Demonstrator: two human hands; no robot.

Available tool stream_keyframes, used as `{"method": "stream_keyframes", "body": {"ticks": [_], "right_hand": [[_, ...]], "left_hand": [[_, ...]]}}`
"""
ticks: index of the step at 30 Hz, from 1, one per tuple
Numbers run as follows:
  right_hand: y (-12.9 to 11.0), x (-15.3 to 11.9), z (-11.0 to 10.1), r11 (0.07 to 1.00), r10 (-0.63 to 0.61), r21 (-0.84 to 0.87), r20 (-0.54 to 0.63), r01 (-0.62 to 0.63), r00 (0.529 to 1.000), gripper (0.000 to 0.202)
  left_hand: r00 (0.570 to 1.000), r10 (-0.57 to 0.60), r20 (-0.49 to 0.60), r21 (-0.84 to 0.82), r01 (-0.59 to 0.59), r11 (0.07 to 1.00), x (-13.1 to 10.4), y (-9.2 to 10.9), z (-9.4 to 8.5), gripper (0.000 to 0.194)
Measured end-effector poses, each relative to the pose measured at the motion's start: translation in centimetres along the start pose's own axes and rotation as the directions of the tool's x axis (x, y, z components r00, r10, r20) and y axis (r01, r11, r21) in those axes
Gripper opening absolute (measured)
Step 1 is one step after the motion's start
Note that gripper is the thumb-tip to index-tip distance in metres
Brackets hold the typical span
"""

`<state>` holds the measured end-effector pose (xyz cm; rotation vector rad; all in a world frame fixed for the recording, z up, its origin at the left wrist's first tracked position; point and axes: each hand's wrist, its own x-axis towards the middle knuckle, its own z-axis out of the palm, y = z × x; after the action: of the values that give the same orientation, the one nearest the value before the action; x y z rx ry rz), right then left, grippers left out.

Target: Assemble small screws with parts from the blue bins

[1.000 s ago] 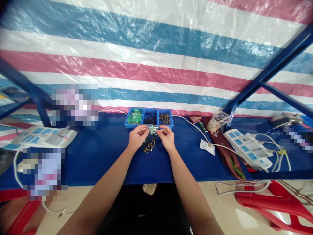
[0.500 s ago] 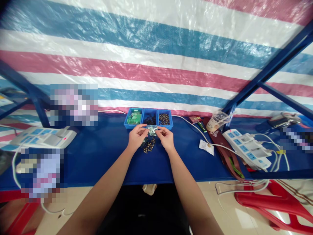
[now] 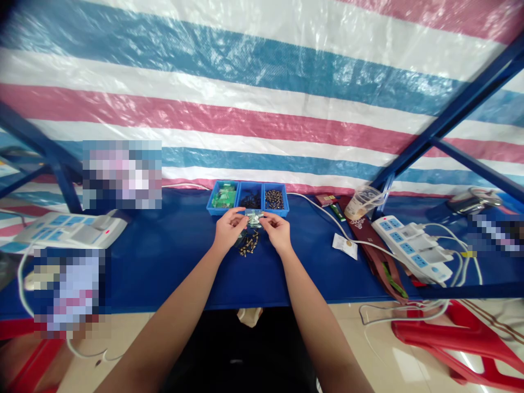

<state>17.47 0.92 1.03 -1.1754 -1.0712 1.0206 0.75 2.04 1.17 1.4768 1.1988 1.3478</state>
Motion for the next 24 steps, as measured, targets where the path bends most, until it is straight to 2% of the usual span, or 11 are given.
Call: {"method": "stream_keyframes", "body": {"ticks": [8, 15, 24], "right_hand": [[0.23, 0.0, 0.03, 0.997, 0.001, 0.071, 0.013, -0.002, 1.0, 0.034], [-0.06, -0.04, 0.11, 0.999, 0.008, 0.038, 0.009, -0.009, 1.0, 0.037], [0.33, 0.04, -0.15, 0.999, 0.048, -0.02, 0.01, -0.048, 0.999, 0.037]], "left_hand": [[0.99, -0.135, 0.038, -0.129, 0.138, 0.982, 0.26, 0.2, -0.08, 0.06], [0.988, -0.14, 0.073, -0.112, 0.147, 0.983, 0.18, 0.08, 0.08, 0.038], [0.992, -0.108, 0.068, -0.117, 0.115, 0.986, 0.14, -0.21, 0.22, 0.031]]}}
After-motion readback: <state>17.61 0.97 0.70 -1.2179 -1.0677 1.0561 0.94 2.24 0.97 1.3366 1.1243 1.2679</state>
